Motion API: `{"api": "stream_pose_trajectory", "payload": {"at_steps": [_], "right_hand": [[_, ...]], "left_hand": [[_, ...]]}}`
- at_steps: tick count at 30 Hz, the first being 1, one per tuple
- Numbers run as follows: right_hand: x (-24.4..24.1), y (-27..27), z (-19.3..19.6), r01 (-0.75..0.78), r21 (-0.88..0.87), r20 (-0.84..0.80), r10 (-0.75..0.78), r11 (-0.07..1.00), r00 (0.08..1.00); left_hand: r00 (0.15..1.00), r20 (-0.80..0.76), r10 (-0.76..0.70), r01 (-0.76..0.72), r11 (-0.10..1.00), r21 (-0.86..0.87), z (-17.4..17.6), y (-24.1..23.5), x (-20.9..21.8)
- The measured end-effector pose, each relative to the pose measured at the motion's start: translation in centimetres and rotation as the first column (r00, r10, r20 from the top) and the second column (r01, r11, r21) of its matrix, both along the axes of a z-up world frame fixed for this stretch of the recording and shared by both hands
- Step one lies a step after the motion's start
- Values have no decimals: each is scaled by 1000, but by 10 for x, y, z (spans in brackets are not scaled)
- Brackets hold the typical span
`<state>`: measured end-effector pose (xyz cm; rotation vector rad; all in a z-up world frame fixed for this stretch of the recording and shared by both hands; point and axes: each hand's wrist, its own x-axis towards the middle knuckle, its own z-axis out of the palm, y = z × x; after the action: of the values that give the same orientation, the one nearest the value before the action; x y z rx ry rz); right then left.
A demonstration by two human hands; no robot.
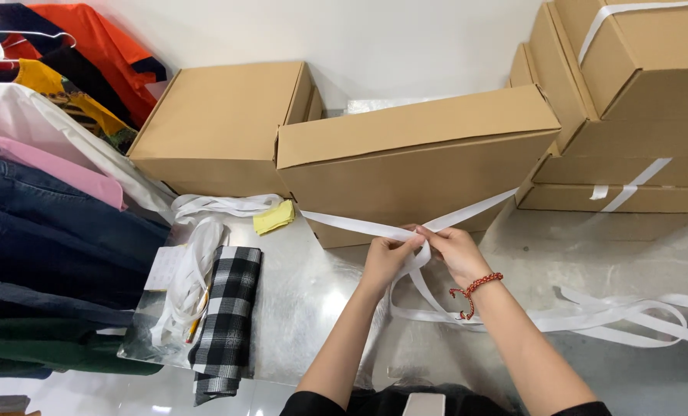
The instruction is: The person writes on a sticky note attached to a cardboard box, then places a folded black garment into a clear plastic bag. They put the bagged garment into a cardboard box, close it, and tie the box with a white ribbon.
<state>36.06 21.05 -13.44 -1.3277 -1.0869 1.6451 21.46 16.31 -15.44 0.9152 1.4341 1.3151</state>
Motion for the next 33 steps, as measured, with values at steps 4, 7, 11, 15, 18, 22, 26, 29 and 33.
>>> {"api": "stream_pose_trajectory", "payload": {"at_steps": [4,7,11,15,18,22,26,29,33], "right_hand": [[0,-11,32,-9,-17,-30,8,1000,1000],[-2,-16,40,-12,-87,-79,5,996,997],[4,-28,51,4,-138,-128,-22,990,992],[10,-32,25,-103,-144,-107,88,984,990],[7,-28,11,-91,-127,-146,73,988,987],[16,-12,-7,-109,-99,-192,88,989,977],[19,-20,33,-135,-15,-104,132,991,986],[19,-13,33,-127,5,-75,127,992,989],[10,-17,46,-150,0,-87,150,989,985]], "left_hand": [[998,13,-68,69,996,-52,-39,15,-4],[992,-100,-79,71,994,-80,-24,10,-6],[990,-106,-94,85,992,-90,-7,2,-10],[988,-122,-90,79,992,-97,-6,2,-6],[988,-122,-97,86,992,-95,3,2,-2],[991,-78,-113,110,993,-45,7,0,-17],[992,-47,-117,115,993,-29,16,-11,-32],[986,-49,-158,156,987,-41,55,-31,-47],[974,-72,-216,214,976,-34,72,-47,-79]]}}
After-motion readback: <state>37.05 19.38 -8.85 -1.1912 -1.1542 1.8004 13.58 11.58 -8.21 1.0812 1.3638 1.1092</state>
